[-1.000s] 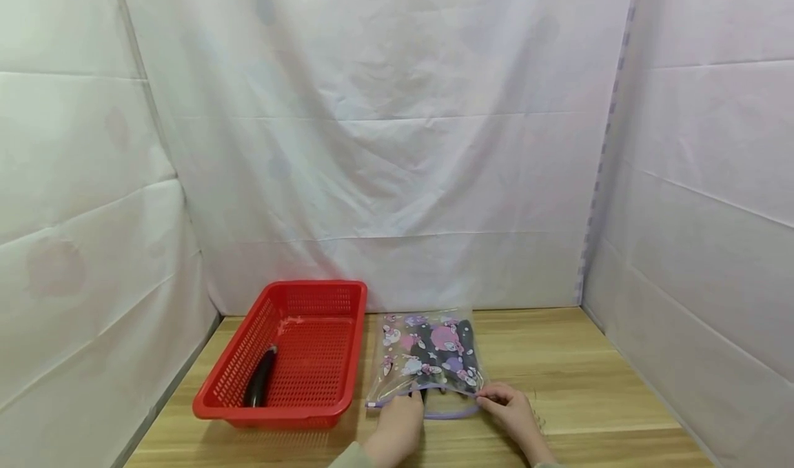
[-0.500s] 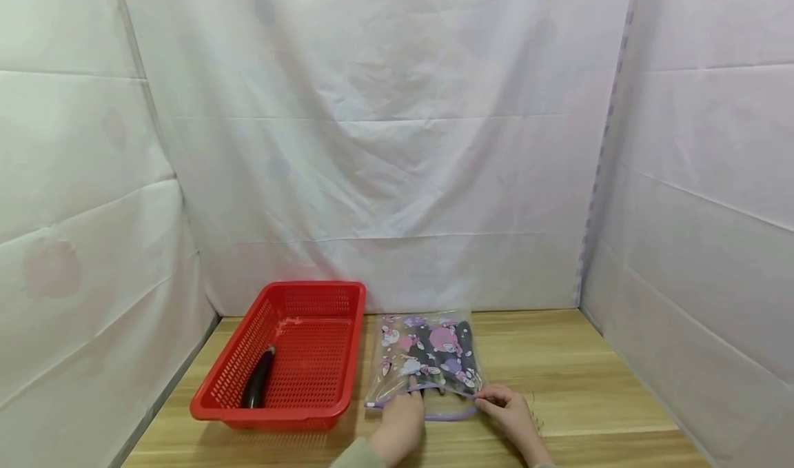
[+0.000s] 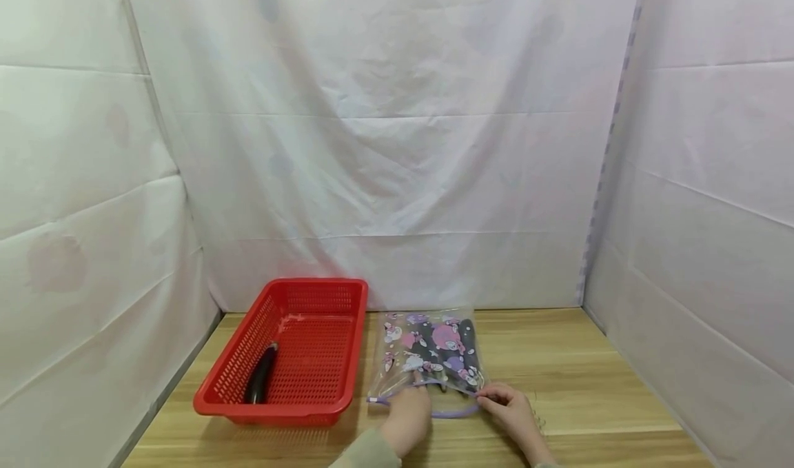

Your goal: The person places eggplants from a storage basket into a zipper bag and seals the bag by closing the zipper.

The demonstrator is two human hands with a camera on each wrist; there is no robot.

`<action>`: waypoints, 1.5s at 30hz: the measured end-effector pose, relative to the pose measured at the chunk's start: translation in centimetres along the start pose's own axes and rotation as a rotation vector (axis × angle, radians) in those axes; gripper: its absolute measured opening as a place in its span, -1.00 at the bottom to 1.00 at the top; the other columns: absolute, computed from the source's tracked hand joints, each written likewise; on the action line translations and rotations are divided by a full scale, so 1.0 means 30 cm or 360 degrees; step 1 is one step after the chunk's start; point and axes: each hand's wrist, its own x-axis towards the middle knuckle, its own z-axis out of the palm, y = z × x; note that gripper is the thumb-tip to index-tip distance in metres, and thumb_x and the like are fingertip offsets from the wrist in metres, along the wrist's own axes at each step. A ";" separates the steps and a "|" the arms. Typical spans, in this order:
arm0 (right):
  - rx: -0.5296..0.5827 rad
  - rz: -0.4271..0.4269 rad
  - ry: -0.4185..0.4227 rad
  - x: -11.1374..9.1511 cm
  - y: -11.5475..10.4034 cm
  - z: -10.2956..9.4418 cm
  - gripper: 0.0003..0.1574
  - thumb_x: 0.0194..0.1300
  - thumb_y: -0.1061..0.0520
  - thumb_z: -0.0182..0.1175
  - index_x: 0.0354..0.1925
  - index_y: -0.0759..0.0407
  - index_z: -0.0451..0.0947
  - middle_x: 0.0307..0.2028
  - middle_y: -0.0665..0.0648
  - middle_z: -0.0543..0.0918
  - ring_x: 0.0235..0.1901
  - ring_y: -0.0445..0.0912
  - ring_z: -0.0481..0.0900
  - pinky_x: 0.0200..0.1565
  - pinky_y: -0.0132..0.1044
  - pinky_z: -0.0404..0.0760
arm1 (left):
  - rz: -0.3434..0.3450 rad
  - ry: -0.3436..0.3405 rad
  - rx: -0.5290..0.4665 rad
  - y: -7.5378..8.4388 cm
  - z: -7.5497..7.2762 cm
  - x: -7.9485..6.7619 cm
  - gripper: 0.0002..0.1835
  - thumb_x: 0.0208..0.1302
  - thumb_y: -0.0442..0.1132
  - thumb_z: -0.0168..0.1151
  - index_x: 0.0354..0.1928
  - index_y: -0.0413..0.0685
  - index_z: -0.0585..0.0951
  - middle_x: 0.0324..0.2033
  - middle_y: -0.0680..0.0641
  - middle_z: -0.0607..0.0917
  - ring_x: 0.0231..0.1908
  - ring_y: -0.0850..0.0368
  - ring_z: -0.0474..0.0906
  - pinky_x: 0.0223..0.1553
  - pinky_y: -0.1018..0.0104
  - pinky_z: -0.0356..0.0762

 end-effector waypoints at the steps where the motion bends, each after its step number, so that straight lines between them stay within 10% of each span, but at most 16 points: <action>1: 0.0003 -0.0008 -0.0002 0.000 0.001 -0.001 -0.87 0.02 0.34 0.42 -0.39 0.18 0.71 -0.41 0.15 0.67 -0.41 -0.24 0.55 -0.34 -0.41 0.52 | -0.0014 -0.0010 -0.0011 0.003 0.001 0.003 -0.50 -0.07 -0.35 0.36 0.00 -0.35 0.57 -0.54 -0.13 0.62 -0.53 -0.01 0.58 -0.53 0.02 0.59; 11: 0.0028 -0.0015 0.0010 -0.002 -0.013 0.005 -0.85 -0.01 0.35 0.44 -0.42 0.17 0.71 -0.40 0.04 0.69 -0.36 -0.24 0.57 -0.30 -0.44 0.53 | 0.0030 0.0083 0.0027 -0.006 0.023 0.023 -0.43 -0.12 -0.32 0.39 0.02 -0.42 0.56 -0.55 -0.14 0.64 -0.58 0.00 0.57 -0.64 0.13 0.55; 22: 0.0003 0.0021 0.0017 0.006 -0.016 0.012 -0.84 -0.03 0.37 0.44 -0.43 0.16 0.71 -0.39 0.06 0.69 -0.33 -0.22 0.57 -0.26 -0.45 0.50 | 0.0151 0.0108 0.0046 -0.032 0.025 0.015 -0.86 -0.08 -0.31 0.39 -0.49 -0.11 0.59 -0.60 -0.05 0.57 -0.59 0.08 0.53 -0.64 0.24 0.50; 36: 0.0010 -0.0044 0.0005 0.010 -0.016 0.003 -0.85 -0.01 0.37 0.42 -0.42 0.18 0.70 -0.41 0.13 0.67 -0.41 -0.24 0.54 -0.34 -0.43 0.51 | 0.0681 0.0060 -0.0063 -0.111 -0.068 -0.071 -0.73 0.15 -0.27 0.26 -0.06 0.01 0.62 -0.47 0.03 0.58 -0.49 0.17 0.52 -0.55 0.33 0.43; 45: 0.0023 -0.0031 0.0006 0.000 -0.012 0.001 -0.84 -0.02 0.40 0.41 -0.42 0.21 0.69 -0.43 0.11 0.67 -0.42 -0.24 0.56 -0.34 -0.43 0.52 | 0.1099 0.0229 -0.0213 -0.213 -0.176 -0.125 -0.44 0.05 -0.15 0.42 0.18 0.14 0.57 -0.09 0.14 0.63 -0.17 0.29 0.58 -0.37 0.46 0.53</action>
